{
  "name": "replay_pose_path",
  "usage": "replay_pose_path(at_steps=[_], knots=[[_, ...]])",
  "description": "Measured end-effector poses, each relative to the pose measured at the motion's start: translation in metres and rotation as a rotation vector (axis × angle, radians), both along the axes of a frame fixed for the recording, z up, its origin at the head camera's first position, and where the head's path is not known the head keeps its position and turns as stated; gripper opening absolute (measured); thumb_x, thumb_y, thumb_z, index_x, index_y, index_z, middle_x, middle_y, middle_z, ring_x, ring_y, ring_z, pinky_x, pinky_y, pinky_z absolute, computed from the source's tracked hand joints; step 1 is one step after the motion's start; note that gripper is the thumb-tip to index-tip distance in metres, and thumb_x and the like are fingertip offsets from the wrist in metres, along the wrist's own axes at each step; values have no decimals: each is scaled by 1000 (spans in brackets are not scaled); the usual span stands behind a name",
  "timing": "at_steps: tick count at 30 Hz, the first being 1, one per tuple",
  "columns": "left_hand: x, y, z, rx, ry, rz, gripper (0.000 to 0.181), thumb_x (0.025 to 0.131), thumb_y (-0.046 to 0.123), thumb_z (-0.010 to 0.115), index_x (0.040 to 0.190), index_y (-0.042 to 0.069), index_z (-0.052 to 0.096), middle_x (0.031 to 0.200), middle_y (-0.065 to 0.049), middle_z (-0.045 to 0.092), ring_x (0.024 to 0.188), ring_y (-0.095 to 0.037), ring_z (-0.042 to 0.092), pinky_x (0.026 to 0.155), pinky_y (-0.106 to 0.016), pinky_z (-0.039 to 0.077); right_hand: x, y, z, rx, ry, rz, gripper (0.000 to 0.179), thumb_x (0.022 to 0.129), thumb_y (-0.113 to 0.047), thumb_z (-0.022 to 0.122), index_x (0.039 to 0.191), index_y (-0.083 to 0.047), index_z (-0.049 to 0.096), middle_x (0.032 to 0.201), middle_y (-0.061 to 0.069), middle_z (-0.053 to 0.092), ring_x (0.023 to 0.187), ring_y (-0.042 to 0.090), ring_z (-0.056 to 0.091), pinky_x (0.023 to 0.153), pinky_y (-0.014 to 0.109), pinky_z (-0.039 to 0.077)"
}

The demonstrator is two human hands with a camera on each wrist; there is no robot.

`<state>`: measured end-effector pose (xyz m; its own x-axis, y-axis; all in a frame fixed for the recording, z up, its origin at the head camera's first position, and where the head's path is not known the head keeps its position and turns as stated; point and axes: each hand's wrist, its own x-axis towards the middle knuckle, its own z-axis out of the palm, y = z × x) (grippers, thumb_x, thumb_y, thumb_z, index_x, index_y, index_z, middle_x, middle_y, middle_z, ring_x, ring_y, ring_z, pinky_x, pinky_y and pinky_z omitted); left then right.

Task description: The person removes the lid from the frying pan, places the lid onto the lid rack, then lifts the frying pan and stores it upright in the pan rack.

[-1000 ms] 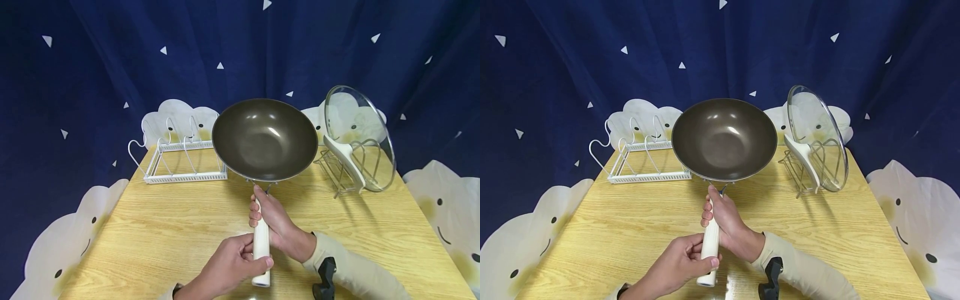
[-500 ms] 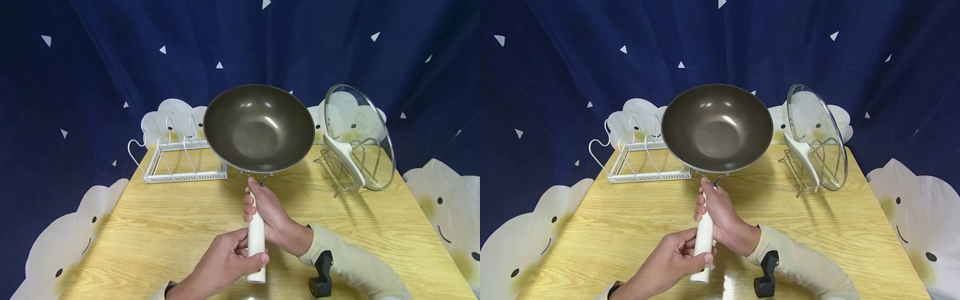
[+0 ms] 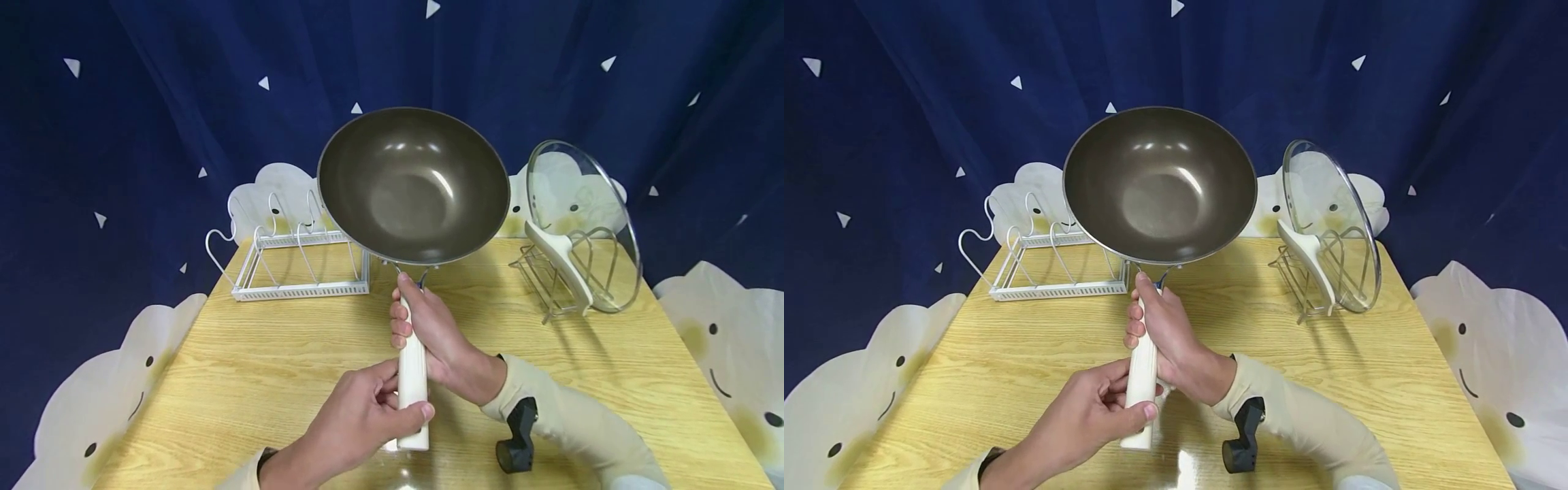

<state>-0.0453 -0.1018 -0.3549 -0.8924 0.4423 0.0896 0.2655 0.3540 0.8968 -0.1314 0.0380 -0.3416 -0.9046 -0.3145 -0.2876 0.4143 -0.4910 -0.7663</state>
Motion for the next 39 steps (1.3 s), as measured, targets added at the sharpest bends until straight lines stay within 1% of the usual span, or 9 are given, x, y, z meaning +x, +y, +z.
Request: replay_pose_path(at_steps=[3,8,17,22,25,33,39], knots=[[-2,0,4,-21,26,7,17,89,27,79,91,16,66,65,14,54,57,3,48,50,-18,42,-2,-1,3,-23,9,0,27,110,-37,45,95,-15,46,59,-10,41,43,1,37,41,17,34],[-6,-1,9,-43,39,9,16,88,26,79,91,17,67,67,14,62,59,2,57,52,-21,49,-6,-2,6,-53,27,5,27,110,-37,44,95,-15,47,59,-10,40,43,0,36,41,16,34],[-8,-3,13,-61,71,7,19,89,29,78,95,15,67,69,13,65,62,2,60,54,-22,52,-9,-3,8,-105,17,19,28,110,-39,45,95,-15,47,59,-11,40,43,0,36,40,15,34],[-9,-4,15,-74,88,19,18,90,28,78,97,16,66,71,13,64,62,1,59,54,-23,52,-12,-4,10,-153,28,41,28,110,-39,45,95,-15,46,60,-11,40,43,-1,37,40,15,34],[-10,-5,16,-85,113,41,17,89,26,78,96,17,65,70,14,61,61,2,56,53,-22,51,-14,-5,11,-190,35,58,29,110,-39,44,95,-15,46,60,-11,40,43,-1,37,40,15,34],[-12,-8,18,-103,178,80,18,88,24,78,96,16,64,65,15,53,56,3,48,48,-20,42,-20,-11,14,-246,55,84,29,110,-39,45,94,-16,47,59,-11,40,42,-1,38,39,14,34],[-14,-9,22,-126,187,113,17,87,25,77,90,17,62,63,15,47,55,3,43,47,-19,37,-25,-14,15,-288,61,109,30,110,-40,43,93,-16,47,57,-11,40,41,-1,38,39,14,33]])
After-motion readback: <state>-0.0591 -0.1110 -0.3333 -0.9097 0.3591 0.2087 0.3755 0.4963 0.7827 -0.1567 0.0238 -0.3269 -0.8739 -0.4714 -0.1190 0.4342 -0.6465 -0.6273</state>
